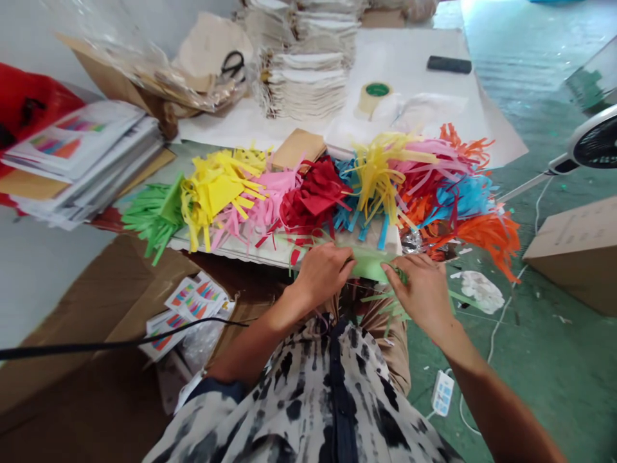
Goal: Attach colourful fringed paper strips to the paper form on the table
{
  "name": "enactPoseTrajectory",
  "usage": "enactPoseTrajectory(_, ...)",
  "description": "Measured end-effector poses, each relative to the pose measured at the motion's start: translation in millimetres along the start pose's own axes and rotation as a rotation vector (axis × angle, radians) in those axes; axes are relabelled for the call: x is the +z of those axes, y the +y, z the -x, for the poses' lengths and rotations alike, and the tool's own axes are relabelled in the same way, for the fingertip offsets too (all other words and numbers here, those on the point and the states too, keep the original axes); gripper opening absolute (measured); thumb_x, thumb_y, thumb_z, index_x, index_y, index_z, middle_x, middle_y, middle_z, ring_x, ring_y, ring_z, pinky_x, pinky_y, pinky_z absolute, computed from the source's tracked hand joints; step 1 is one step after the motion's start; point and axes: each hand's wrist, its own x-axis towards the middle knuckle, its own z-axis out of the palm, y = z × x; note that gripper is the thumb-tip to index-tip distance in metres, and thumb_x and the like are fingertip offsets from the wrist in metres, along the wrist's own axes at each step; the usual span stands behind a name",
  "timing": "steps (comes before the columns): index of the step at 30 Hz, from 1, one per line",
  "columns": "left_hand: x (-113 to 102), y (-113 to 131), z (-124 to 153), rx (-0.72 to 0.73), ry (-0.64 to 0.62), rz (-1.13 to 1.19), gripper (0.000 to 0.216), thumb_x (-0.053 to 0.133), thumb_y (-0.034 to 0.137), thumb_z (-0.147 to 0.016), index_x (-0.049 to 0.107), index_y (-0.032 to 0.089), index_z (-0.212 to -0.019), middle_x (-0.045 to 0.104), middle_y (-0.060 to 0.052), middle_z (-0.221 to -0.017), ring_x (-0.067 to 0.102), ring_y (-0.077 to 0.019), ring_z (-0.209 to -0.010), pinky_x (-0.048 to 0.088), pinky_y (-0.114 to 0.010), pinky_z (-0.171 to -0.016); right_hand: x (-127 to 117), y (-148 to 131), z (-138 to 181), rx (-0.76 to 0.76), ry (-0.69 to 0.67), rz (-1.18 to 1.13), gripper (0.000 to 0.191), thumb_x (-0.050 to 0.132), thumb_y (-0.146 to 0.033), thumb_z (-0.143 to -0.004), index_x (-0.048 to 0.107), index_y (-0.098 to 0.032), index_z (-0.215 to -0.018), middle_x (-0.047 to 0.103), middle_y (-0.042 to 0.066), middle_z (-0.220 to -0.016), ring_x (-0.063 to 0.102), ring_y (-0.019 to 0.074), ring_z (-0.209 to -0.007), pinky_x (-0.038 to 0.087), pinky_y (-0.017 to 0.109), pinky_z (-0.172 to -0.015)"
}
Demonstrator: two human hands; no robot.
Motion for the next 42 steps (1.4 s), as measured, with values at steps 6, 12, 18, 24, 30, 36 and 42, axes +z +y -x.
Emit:
enactPoseTrajectory(6, 3, 2, -6, -0.116, 0.026, -0.113, 0.024, 0.061, 0.04, -0.103, 0.073, 0.019, -0.1, 0.073, -0.009, -0.084, 0.072, -0.0255, -0.083, 0.046, -0.033, -0.068, 1, -1, -14, 0.011, -0.071, 0.193, 0.041, 0.051, -0.046, -0.107, 0.071, -0.019, -0.084, 0.076, 0.01, -0.087, 0.061, 0.0266, -0.089, 0.023, 0.039, -0.073)
enactPoseTrajectory(12, 7, 2, -12, -0.132, 0.007, -0.155, 0.026, 0.06, 0.042, -0.104, 0.071, 0.019, -0.102, 0.074, -0.01, -0.085, 0.071, -0.0257, -0.081, 0.042, -0.032, -0.063, 1, 0, -21, 0.007, -0.101, 0.282, 0.044, 0.051, -0.048, -0.107, 0.07, -0.018, -0.081, 0.076, 0.012, -0.087, 0.062, 0.028, -0.089, 0.022, 0.039, -0.073)
enactPoseTrajectory(18, 11, 0, -12, -0.053, 0.089, -0.176, 0.025, 0.058, 0.04, -0.105, 0.068, 0.017, -0.102, 0.073, -0.01, -0.087, 0.067, -0.0262, -0.089, 0.044, -0.035, -0.071, 3, -4, -18, -0.002, -0.073, 0.3, 0.043, 0.047, -0.043, -0.108, 0.07, -0.018, -0.082, 0.076, 0.013, -0.088, 0.06, 0.028, -0.089, 0.023, 0.039, -0.073)
enactPoseTrajectory(24, 12, -10, -13, 0.271, 0.202, -0.131, 0.029, 0.057, 0.025, -0.105, 0.068, 0.03, -0.131, 0.073, -0.006, -0.131, 0.06, -0.0265, -0.123, 0.043, -0.044, -0.099, 6, 5, -18, 0.029, 0.006, 0.322, 0.038, 0.047, -0.043, -0.106, 0.069, -0.018, -0.09, 0.075, 0.014, -0.089, 0.058, 0.0295, -0.092, 0.028, 0.042, -0.079)
enactPoseTrajectory(30, 12, -14, -8, 0.442, 0.098, -0.125, 0.027, 0.055, 0.018, -0.105, 0.072, 0.031, -0.122, 0.078, -0.002, -0.121, 0.065, -0.0239, -0.12, 0.036, -0.052, -0.114, -10, 9, 6, -0.03, 0.249, 0.294, 0.029, 0.049, -0.022, -0.103, 0.069, -0.02, -0.123, 0.076, 0.012, -0.122, 0.056, 0.0309, -0.122, 0.031, 0.049, -0.105)
enactPoseTrajectory(36, 9, -11, 6, 0.455, 0.114, -0.131, 0.035, 0.056, 0.017, -0.104, 0.07, 0.033, -0.132, 0.076, -0.005, -0.128, 0.064, -0.0263, -0.128, 0.028, -0.066, -0.126, -3, -6, 34, -0.313, 0.094, 0.19, 0.031, 0.057, -0.014, -0.098, 0.073, -0.023, -0.123, 0.079, 0.003, -0.127, 0.063, 0.0254, -0.124, 0.03, 0.046, -0.115)
enactPoseTrajectory(42, 10, -18, 15, 0.485, 0.135, -0.187, 0.046, 0.062, 0.013, -0.1, 0.067, 0.037, -0.138, 0.072, -0.002, -0.139, 0.064, -0.0277, -0.131, 0.006, -0.078, -0.13, -18, 18, 35, -0.162, 0.242, 0.29, 0.017, 0.059, -0.016, -0.096, 0.074, -0.023, -0.093, 0.082, 0.003, -0.109, 0.065, 0.0303, -0.118, 0.032, 0.05, -0.112)
